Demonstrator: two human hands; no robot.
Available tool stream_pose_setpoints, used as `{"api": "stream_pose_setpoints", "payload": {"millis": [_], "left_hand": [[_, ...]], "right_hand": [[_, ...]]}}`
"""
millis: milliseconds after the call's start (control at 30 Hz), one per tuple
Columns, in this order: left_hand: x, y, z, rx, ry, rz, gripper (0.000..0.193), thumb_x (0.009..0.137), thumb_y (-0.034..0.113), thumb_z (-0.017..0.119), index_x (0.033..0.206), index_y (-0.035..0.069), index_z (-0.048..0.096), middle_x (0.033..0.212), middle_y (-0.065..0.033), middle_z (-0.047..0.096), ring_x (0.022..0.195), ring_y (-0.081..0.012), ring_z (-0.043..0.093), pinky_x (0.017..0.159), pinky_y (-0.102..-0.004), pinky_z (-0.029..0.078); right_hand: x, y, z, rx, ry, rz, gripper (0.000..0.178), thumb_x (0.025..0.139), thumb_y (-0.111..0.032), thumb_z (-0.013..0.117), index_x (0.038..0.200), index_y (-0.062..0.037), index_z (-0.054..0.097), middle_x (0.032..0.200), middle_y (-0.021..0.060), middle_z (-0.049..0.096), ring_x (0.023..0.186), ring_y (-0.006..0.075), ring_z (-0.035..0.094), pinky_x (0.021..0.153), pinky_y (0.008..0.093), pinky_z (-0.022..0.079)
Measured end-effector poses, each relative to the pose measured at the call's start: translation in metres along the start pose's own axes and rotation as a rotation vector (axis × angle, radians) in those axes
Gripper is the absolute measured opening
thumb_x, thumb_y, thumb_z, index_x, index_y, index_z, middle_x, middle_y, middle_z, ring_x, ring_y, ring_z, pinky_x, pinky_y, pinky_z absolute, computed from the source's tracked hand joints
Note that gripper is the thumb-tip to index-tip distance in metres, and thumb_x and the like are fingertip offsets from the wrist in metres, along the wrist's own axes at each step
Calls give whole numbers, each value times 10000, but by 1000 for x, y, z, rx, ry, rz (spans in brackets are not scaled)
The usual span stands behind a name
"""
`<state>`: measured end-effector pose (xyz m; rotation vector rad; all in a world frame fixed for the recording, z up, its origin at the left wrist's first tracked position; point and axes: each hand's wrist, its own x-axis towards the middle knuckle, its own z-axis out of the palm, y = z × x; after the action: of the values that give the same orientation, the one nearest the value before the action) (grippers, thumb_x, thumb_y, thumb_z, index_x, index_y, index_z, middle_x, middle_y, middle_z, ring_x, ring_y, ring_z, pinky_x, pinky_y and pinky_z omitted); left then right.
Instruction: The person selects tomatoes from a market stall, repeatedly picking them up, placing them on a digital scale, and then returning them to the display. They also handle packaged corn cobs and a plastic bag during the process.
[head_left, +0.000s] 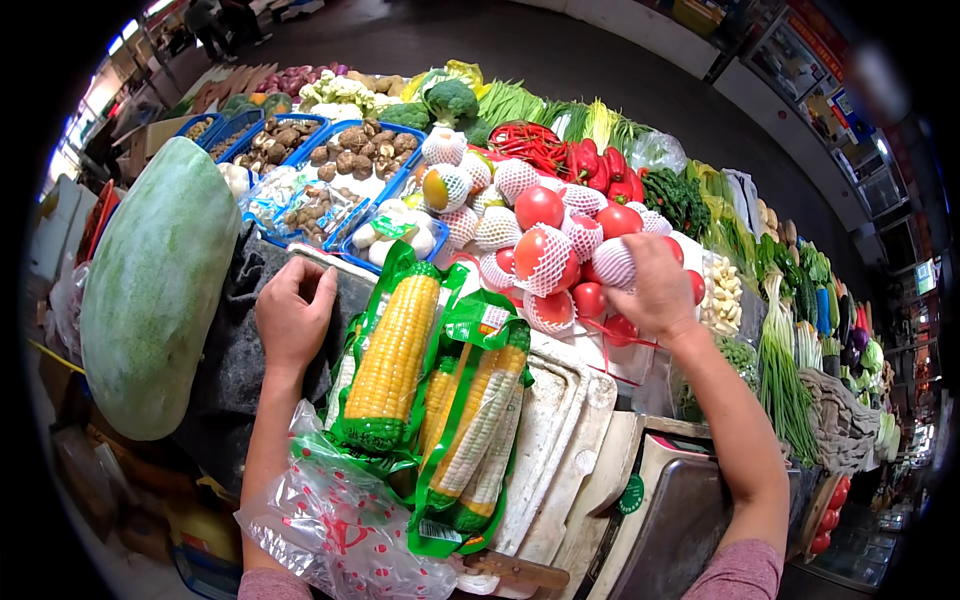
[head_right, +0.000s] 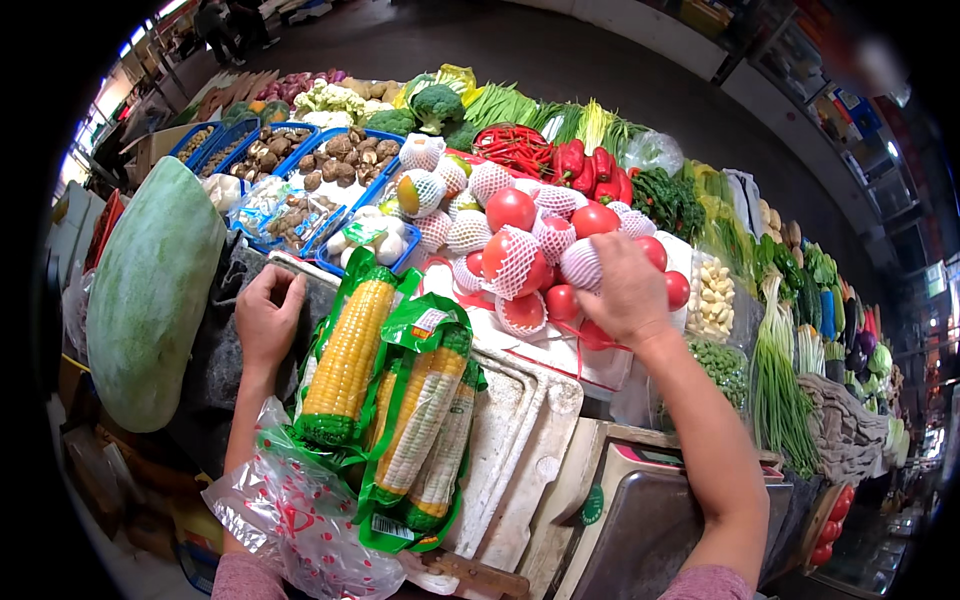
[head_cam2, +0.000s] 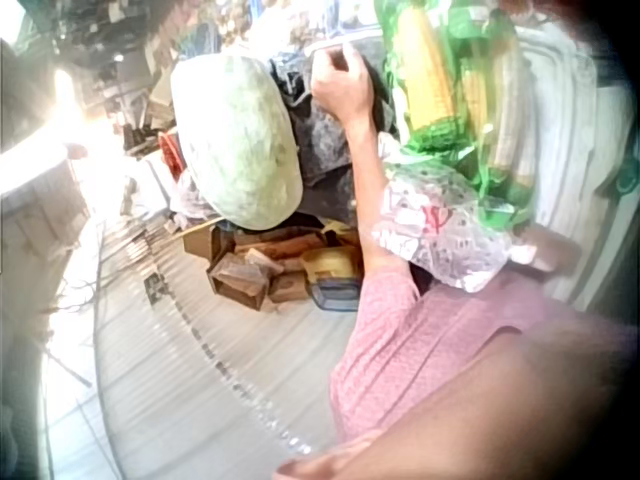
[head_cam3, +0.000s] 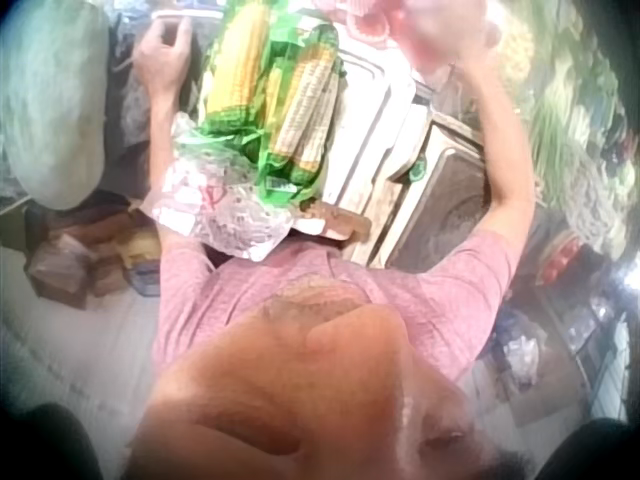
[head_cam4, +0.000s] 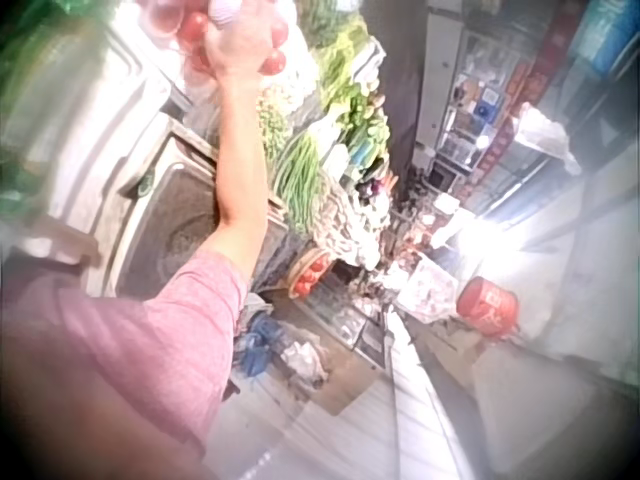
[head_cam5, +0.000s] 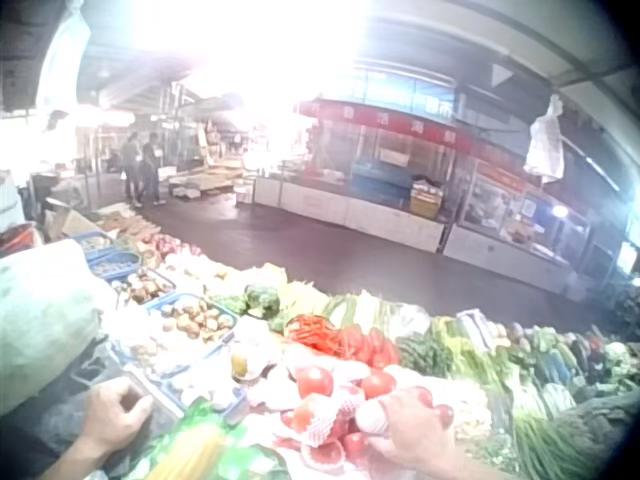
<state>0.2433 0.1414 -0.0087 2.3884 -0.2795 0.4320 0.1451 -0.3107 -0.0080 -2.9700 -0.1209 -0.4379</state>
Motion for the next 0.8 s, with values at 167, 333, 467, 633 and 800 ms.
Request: {"api": "stream_pose_setpoints", "payload": {"millis": [167,333,467,633,800], "left_hand": [[0,3,3,-5,-2,0,220,920,199,770,832,30,660,748,-97,680,635,-242,661,619,-371,506],[-1,-5,1,-19,4,2,210,925,182,768,841,22,662,754,-103,685,639,-237,667,622,-365,511],[-1,0,2,-13,2,11,203,926,181,767,849,21,667,756,-104,689,642,-239,674,624,-363,514],[0,-2,3,-22,5,9,203,924,184,770,851,23,670,756,-104,691,642,-243,677,622,-363,514],[-1,-5,3,-16,-9,-17,209,925,192,774,852,25,673,757,-102,692,643,-244,677,622,-365,514]], "right_hand": [[-8,-13,27,-71,-89,-39,808,724,-278,887,1418,-53,539,1381,153,602,1212,327,619,1009,421,550],[7,-8,12,120,-106,15,718,806,-363,844,1400,-57,581,1306,156,667,1170,328,651,1014,451,537],[14,61,-15,62,-45,521,511,937,-388,607,1249,14,660,1156,252,718,1111,404,694,973,490,541],[-27,119,-3,-99,-443,611,731,653,-367,828,1248,20,654,1208,265,706,1090,424,704,957,480,577],[-14,112,-24,127,-492,690,692,673,-360,830,1239,-1,656,1119,191,720,972,339,730,877,442,588]]}}
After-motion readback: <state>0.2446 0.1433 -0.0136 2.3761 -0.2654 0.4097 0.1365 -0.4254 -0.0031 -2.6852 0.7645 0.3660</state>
